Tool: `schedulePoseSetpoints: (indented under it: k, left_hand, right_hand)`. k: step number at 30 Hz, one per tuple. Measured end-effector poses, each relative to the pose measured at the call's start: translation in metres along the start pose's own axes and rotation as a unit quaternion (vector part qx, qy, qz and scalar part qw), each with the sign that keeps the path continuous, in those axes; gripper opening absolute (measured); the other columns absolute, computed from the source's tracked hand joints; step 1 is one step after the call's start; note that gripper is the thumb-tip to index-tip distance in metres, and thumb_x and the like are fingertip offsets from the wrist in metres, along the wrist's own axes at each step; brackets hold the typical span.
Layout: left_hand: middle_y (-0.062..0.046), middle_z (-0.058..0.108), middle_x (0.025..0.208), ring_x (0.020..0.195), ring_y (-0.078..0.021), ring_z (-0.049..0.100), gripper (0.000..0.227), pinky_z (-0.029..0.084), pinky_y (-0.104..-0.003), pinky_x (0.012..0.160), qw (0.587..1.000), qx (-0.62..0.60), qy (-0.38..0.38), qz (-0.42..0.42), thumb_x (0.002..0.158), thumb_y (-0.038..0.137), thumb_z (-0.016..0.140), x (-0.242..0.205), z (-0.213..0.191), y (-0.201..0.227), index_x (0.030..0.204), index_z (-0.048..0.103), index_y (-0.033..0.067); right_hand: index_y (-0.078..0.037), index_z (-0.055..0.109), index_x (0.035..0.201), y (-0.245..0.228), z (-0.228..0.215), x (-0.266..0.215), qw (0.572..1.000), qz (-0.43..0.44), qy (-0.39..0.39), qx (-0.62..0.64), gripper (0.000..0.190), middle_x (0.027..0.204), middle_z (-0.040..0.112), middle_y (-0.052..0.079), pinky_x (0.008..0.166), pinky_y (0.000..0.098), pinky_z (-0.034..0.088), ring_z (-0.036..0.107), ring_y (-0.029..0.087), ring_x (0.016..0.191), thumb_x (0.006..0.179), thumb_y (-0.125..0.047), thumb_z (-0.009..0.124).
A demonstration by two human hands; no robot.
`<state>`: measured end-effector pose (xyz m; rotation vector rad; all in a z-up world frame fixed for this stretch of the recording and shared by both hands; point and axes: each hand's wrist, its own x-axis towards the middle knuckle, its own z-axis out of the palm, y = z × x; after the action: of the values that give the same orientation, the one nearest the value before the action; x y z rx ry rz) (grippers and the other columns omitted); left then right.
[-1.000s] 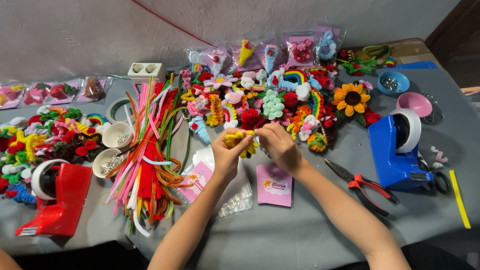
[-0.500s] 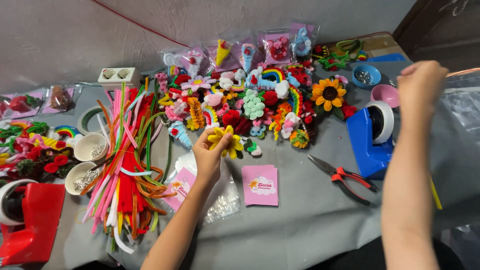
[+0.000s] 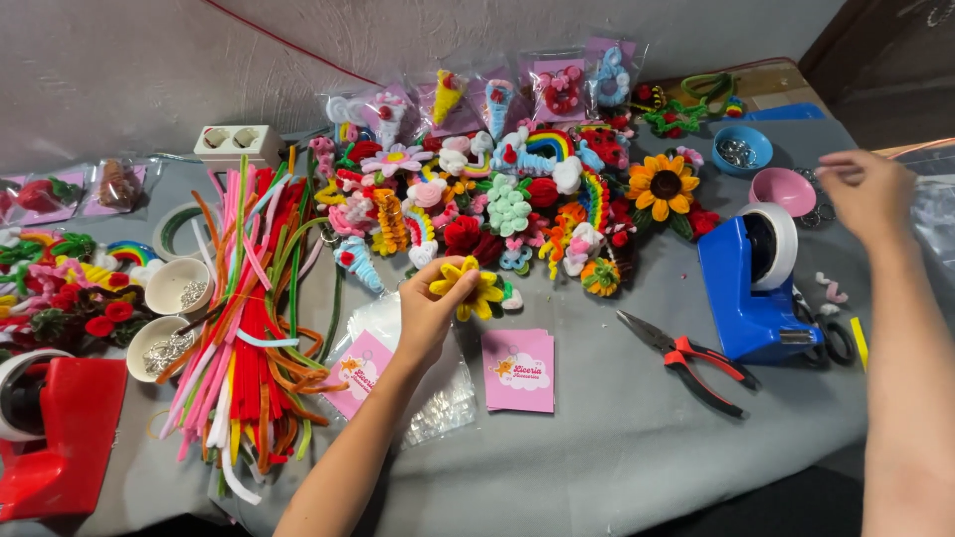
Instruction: Assembling handmade flower keyrings by attaching metal rings and packaging them into plastic bags with backing cards.
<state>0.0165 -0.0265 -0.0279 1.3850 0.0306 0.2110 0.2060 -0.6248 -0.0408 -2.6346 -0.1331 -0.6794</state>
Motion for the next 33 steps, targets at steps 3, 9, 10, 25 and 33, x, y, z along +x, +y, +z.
schedulePoseSetpoints:
  k: [3,9,10,25,33]
  left_hand:
    - [-0.004,0.072,0.094,0.085,-0.0128,0.067,0.02,0.058,-0.024,0.074,1.0,0.004,0.008,-0.004,0.086,0.018,0.079,0.0,0.0,0.0,0.102,0.076,0.0049]
    - [-0.005,0.072,0.096,0.087,-0.0136,0.067,0.022,0.058,-0.025,0.074,1.0,0.005,0.0,0.003,0.087,0.019,0.079,-0.001,-0.001,0.003,0.103,0.076,0.0056]
    - [-0.005,0.072,0.096,0.087,-0.0136,0.067,0.022,0.058,-0.025,0.074,1.0,0.005,0.002,0.003,0.087,0.019,0.079,-0.001,-0.001,0.003,0.103,0.076,0.0056]
    - [-0.004,0.073,0.097,0.089,-0.0136,0.068,0.022,0.059,-0.025,0.075,1.0,0.012,-0.008,0.017,0.086,0.022,0.079,-0.002,-0.001,0.009,0.101,0.076,0.0058]
    - [-0.004,0.072,0.097,0.089,-0.0137,0.068,0.023,0.059,-0.025,0.076,1.0,0.004,-0.003,0.009,0.086,0.022,0.079,-0.001,-0.001,0.007,0.1,0.076,0.0055]
  right_hand:
    - [-0.009,0.081,0.121,-0.095,-0.013,0.004,0.976,0.024,-0.167,-0.14,0.033,0.113,0.079,0.017,0.081,0.0451,0.056,0.071,0.035,0.102,0.103,-0.034,0.074]
    - [-0.005,0.076,0.128,-0.136,-0.005,0.026,0.911,0.126,-0.329,-0.217,0.031,0.126,0.072,0.029,0.082,0.0548,0.057,0.069,0.049,0.108,0.1,-0.013,0.065]
    - [-0.005,0.076,0.128,-0.139,-0.006,0.028,0.911,0.124,-0.329,-0.217,0.031,0.126,0.072,0.029,0.082,0.0548,0.057,0.069,0.049,0.108,0.1,-0.013,0.065]
    - [-0.002,0.085,0.097,-0.074,-0.008,0.035,0.967,0.098,-0.19,-0.136,0.014,0.081,0.08,0.018,0.088,0.0377,0.057,0.074,0.027,0.07,0.103,-0.013,0.078]
    - [0.0,0.079,0.108,-0.121,-0.036,0.019,0.978,0.173,-0.11,-0.039,0.012,0.097,0.077,0.02,0.074,0.0434,0.059,0.072,0.028,0.084,0.097,-0.002,0.082]
